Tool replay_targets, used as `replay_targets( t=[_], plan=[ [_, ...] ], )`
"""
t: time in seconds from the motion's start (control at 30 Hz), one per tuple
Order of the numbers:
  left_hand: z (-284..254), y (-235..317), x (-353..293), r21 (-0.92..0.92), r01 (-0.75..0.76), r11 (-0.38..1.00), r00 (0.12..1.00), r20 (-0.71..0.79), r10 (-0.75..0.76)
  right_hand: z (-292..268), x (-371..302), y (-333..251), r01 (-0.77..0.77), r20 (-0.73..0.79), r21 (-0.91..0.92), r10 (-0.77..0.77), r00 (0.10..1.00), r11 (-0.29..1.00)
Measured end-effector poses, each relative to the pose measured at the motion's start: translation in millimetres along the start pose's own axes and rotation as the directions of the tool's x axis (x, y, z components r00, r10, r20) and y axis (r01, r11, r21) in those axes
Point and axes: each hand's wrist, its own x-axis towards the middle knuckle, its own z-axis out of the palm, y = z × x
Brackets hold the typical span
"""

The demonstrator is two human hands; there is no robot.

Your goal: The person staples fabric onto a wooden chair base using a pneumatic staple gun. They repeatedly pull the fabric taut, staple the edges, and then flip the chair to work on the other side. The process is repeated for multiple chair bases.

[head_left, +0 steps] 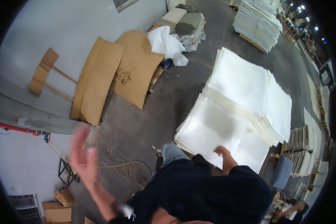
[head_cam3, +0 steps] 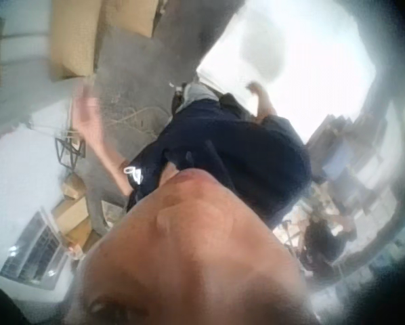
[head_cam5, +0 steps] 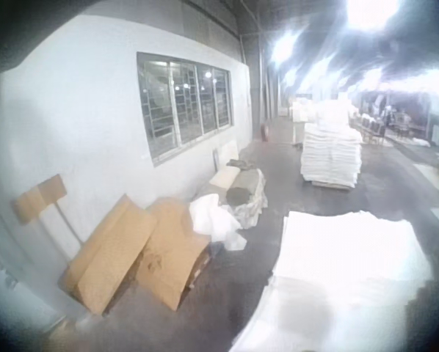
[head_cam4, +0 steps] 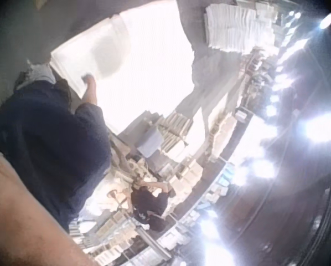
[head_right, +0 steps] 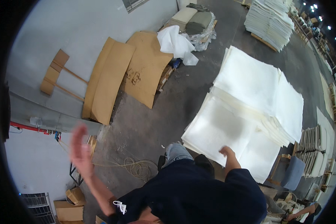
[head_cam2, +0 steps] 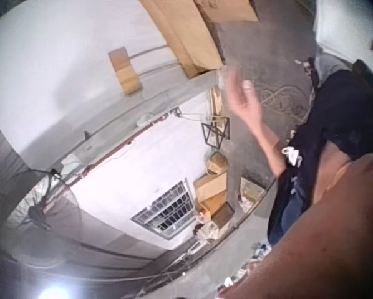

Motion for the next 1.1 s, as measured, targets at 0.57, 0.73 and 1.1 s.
replay_targets(
  t=[0.57,0.73,1.1],
  plan=[
    [180.0,-80.2,360.0,0.02,-0.923,0.384,0.385,0.051,0.922,-208.7,112.0,-290.3,0.508,-0.092,0.168,-0.5,0.861,0.844],
    [305.0,-284.7,433.6,0.005,-0.915,0.404,0.402,-0.079,0.912,-464.0,227.2,-495.0,0.827,-0.449,0.144,-0.709,0.543,0.543],
    [579.2,-1001.6,431.6,-0.019,0.648,0.762,0.76,0.083,-0.645,-614.6,345.9,-690.5,0.905,-0.492,0.081,-0.773,0.4,0.417]
  ],
)
